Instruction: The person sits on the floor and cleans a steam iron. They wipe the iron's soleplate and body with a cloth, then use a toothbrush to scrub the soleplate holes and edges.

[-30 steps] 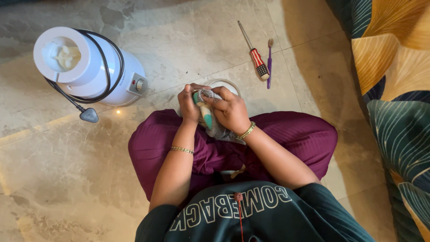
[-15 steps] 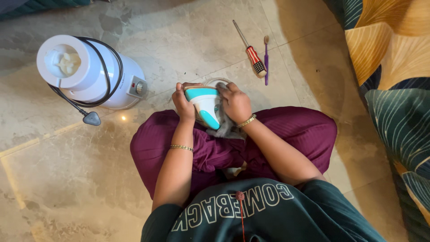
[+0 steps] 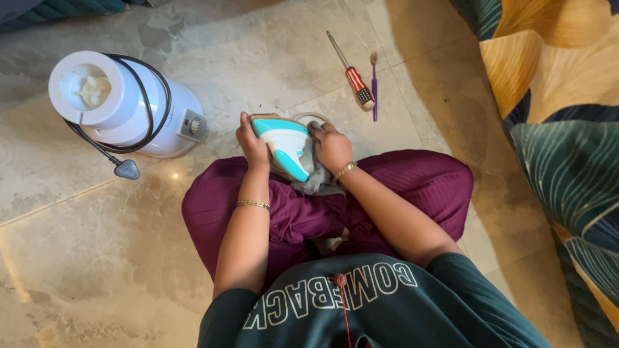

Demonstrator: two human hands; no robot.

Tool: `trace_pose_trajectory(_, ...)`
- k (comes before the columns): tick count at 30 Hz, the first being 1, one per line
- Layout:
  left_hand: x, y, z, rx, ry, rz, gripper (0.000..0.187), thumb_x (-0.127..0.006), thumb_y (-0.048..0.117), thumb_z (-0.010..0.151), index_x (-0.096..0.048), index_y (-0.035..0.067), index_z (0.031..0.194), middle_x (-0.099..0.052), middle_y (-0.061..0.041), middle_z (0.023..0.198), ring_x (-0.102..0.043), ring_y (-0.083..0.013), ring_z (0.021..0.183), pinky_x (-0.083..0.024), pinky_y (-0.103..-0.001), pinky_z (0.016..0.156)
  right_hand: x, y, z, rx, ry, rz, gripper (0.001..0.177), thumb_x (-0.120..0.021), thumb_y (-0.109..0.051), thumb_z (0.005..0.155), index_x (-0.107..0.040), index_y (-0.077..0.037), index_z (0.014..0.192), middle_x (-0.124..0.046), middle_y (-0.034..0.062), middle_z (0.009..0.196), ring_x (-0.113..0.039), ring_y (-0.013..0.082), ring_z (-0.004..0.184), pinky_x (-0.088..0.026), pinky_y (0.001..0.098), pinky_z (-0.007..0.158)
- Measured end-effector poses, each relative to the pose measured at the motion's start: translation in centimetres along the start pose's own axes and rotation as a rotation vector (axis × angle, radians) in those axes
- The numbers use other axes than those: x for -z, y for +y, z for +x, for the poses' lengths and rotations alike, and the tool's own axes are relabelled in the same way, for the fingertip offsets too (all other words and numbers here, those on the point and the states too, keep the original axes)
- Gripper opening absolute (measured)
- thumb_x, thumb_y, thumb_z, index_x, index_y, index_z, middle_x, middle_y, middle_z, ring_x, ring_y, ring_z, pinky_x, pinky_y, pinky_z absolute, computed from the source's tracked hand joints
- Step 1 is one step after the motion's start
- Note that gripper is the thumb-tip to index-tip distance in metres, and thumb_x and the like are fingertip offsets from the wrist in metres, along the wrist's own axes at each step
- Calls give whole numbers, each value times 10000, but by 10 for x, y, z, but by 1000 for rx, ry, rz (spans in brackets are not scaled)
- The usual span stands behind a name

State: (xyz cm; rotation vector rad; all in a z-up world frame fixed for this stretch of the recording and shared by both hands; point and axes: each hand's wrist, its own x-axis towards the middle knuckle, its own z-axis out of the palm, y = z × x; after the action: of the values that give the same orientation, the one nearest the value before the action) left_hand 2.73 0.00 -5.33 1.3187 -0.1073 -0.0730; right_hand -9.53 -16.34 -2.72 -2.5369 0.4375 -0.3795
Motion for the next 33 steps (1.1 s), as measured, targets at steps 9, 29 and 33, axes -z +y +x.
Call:
trace_pose_trajectory(9, 16, 12, -8, 72, 31, -303, 626, -437, 456, 1031, -700, -85, 859, -744, -201, 836, -720, -295, 772, -593, -376, 793, 11, 24, 5, 0, 107, 311, 208, -635, -46, 893, -788, -111, 1019, -683, 163, 931, -682, 340, 826, -544, 425, 725)
trace_pose_trajectory(29, 22, -3, -10, 289, -258, -634, 675, -557, 631, 969, -652, -29, 865, -679, -178, 849, -684, -345, 861, -589, -491, 890, 91, 186, 71, -230, -587, -129, 310, -721, -377, 885, -811, -104, 1001, -742, 198, 1007, -701, 372, 945, -532, 446, 867)
trace_pose_trajectory(33, 25, -6, -5, 312, -293, -616, 653, -545, 614, 971, -654, -14, 834, -675, -165, 826, -689, -354, 857, -575, -484, 851, 66, 209, 91, -298, -187, 63, 228, -689, -275, 865, -808, -122, 985, -752, 164, 1032, -713, 330, 965, -543, 422, 873)
